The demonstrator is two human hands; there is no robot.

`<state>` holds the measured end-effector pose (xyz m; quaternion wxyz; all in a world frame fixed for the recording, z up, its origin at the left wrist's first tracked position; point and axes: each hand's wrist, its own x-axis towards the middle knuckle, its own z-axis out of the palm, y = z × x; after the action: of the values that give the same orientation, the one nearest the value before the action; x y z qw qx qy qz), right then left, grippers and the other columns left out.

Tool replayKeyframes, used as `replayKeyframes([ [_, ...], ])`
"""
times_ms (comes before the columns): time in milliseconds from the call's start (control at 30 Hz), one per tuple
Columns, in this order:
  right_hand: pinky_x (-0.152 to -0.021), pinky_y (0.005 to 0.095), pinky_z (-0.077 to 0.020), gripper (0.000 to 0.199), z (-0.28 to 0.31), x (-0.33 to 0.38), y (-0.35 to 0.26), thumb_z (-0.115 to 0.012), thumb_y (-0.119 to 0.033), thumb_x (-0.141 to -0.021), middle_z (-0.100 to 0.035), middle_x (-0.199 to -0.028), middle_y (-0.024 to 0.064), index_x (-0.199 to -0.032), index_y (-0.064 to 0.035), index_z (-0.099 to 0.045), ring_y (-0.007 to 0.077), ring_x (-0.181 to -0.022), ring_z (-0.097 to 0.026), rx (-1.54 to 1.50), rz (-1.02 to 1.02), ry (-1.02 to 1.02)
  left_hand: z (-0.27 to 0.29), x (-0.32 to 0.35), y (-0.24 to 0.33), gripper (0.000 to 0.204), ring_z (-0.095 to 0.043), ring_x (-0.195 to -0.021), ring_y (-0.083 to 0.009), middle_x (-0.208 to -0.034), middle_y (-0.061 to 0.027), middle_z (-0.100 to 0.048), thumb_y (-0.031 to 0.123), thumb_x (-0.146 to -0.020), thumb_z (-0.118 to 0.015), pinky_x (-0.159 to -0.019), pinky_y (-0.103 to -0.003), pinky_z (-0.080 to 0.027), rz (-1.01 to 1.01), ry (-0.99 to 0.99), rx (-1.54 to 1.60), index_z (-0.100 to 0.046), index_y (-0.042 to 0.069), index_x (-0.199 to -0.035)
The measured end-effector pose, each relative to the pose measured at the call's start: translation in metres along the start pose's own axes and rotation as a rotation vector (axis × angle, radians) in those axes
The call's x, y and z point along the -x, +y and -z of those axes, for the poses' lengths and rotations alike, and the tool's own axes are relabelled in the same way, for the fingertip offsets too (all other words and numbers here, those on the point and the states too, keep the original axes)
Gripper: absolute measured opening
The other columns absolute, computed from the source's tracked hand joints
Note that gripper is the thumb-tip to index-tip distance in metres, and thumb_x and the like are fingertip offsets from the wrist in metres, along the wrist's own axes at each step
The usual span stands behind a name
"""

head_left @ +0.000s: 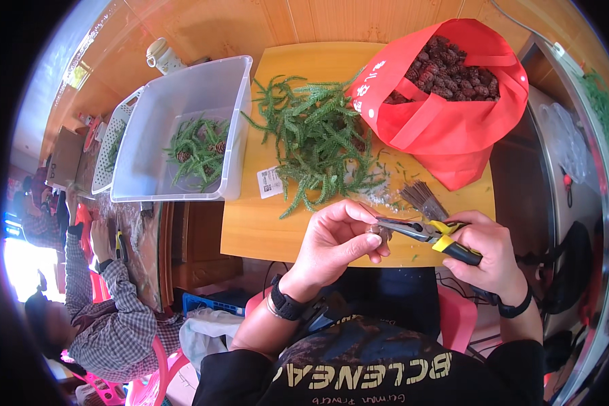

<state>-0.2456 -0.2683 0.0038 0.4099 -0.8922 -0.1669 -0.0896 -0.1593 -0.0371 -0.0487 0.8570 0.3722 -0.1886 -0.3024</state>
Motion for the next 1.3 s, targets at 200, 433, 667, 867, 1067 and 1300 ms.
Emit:
replayKeyframes([
  [200, -0.074, 0.0404, -0.0505, 0.019, -0.003, -0.001, 0.001, -0.068, -0.01, -0.062, -0.053, -0.058, 0.0088, -0.062, -0.0018, -0.052, 0.031, -0.06, -0.058, 0.013, 0.031, 0.033, 0.0, 0.0, 0.002, 0.02, -0.062, -0.067, -0.0201, -0.085, -0.0124, -0.056, 0.008, -0.08, -0.066, -0.052, -0.025, -0.049, 0.01, 0.003, 0.026, -0.053, 0.001, -0.094],
  [433, -0.068, 0.0382, -0.0512, 0.02, -0.005, 0.005, 0.003, -0.068, -0.007, -0.062, -0.052, -0.057, 0.0099, -0.06, -0.0023, -0.049, 0.0302, -0.06, -0.059, 0.073, 0.049, 0.037, -0.004, -0.002, 0.001, 0.018, -0.062, -0.067, -0.0193, -0.085, -0.0108, -0.055, 0.004, -0.079, -0.066, -0.051, -0.024, -0.049, -0.05, 0.008, 0.008, -0.054, 0.002, -0.092],
  [667, -0.055, 0.0339, -0.0483, 0.022, -0.017, 0.005, -0.003, -0.068, -0.006, -0.063, -0.053, -0.059, 0.0132, -0.059, -0.0015, -0.047, 0.0324, -0.066, -0.062, 0.101, -0.012, 0.155, -0.011, -0.004, 0.003, 0.016, -0.062, -0.07, -0.0172, -0.085, -0.0094, -0.054, -0.005, -0.077, -0.064, -0.058, -0.025, -0.051, -0.288, 0.105, -0.47, -0.054, 0.0, -0.088],
  [867, -0.055, 0.0344, -0.0482, 0.025, -0.019, 0.007, -0.003, -0.067, -0.005, -0.063, -0.05, -0.058, 0.0138, -0.057, -0.0015, -0.043, 0.0333, -0.066, -0.061, 0.095, -0.01, 0.185, -0.018, -0.003, 0.01, 0.017, -0.061, -0.073, -0.0162, -0.09, -0.0116, -0.057, 0.007, -0.083, -0.061, -0.062, -0.024, -0.051, -0.301, 0.099, -0.519, -0.052, -0.002, -0.095],
  [1067, -0.057, 0.035, -0.0488, 0.026, -0.019, 0.007, -0.003, -0.067, -0.006, -0.064, -0.047, -0.055, 0.013, -0.056, -0.0016, -0.042, 0.0334, -0.065, -0.061, 0.109, -0.001, 0.182, -0.01, -0.005, 0.011, 0.022, -0.061, -0.071, -0.0158, -0.092, -0.0137, -0.061, 0.018, -0.087, -0.06, -0.058, -0.023, -0.05, 0.163, 0.036, 0.085, -0.051, 0.002, -0.1],
  [1300, -0.058, 0.0374, -0.0479, 0.025, -0.021, 0.008, -0.002, -0.069, -0.003, -0.065, -0.047, -0.056, 0.0125, -0.06, -0.0011, -0.044, 0.0333, -0.06, -0.056, 0.072, -0.006, 0.154, -0.014, -0.008, 0.007, 0.017, -0.059, -0.075, -0.0153, -0.089, -0.0111, -0.057, -0.002, -0.081, -0.061, -0.064, -0.025, -0.049, -0.298, 0.07, -0.529, -0.053, 0.001, -0.096],
])
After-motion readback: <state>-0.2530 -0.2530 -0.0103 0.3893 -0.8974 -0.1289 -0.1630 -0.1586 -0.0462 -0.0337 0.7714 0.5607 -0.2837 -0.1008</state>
